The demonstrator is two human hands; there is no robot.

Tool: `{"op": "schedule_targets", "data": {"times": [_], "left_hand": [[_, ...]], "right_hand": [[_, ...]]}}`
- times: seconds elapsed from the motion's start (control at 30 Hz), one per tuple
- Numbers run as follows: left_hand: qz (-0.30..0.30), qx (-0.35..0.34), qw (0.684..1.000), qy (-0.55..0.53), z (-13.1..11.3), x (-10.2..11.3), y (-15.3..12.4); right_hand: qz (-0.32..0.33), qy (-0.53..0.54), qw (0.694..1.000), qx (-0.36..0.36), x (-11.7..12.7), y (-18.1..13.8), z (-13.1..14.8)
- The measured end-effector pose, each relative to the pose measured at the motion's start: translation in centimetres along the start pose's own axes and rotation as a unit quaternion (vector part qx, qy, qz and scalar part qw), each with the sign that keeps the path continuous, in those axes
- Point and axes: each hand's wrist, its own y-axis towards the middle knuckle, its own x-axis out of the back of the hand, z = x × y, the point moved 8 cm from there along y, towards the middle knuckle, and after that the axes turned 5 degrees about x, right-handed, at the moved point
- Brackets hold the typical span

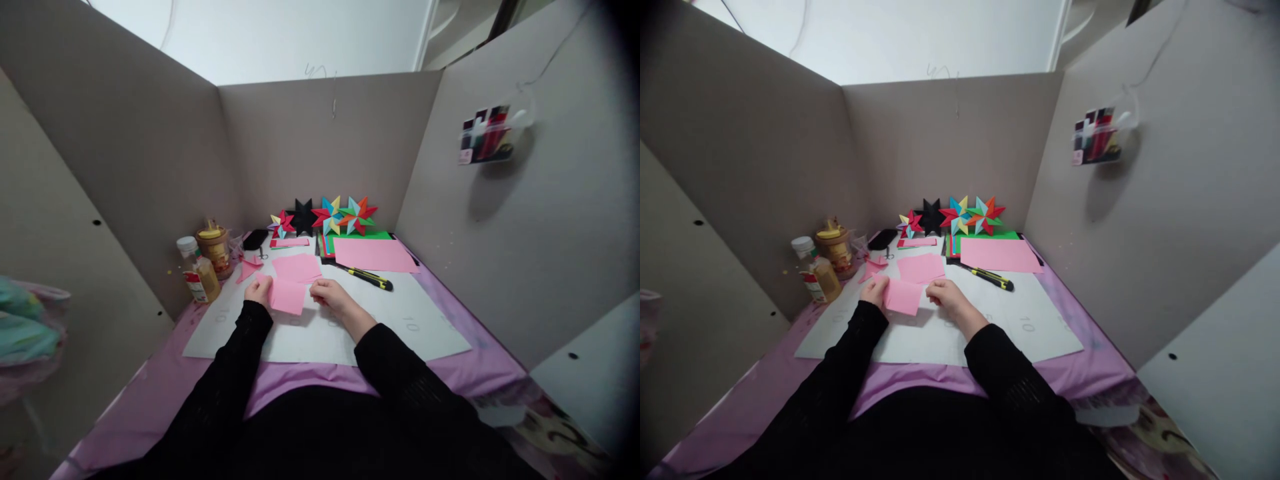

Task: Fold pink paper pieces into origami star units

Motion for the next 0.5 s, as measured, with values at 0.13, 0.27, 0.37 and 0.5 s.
{"op": "schedule_targets", "data": {"times": [0.13,0.27,0.37,0.5], "left_hand": [[-0.02,0.001,1.0,0.003,0.5,0.1,0.3],[0.092,0.022,0.994,0.059,0.9,-2.3,-0.8],[0.146,0.027,0.989,-0.005,0.4,-3.2,-1.6],[0.201,-0.023,0.977,-0.068,-1.3,-3.6,-2.3]], "right_hand": [[-0.078,0.025,0.996,0.028,1.4,0.2,0.4],[-0.068,0.07,0.994,0.049,0.6,0.4,-0.1],[-0.066,0.091,0.993,0.028,0.4,0.4,-1.0],[-0.122,0.101,0.987,0.033,1.7,0.3,-0.9]]}}
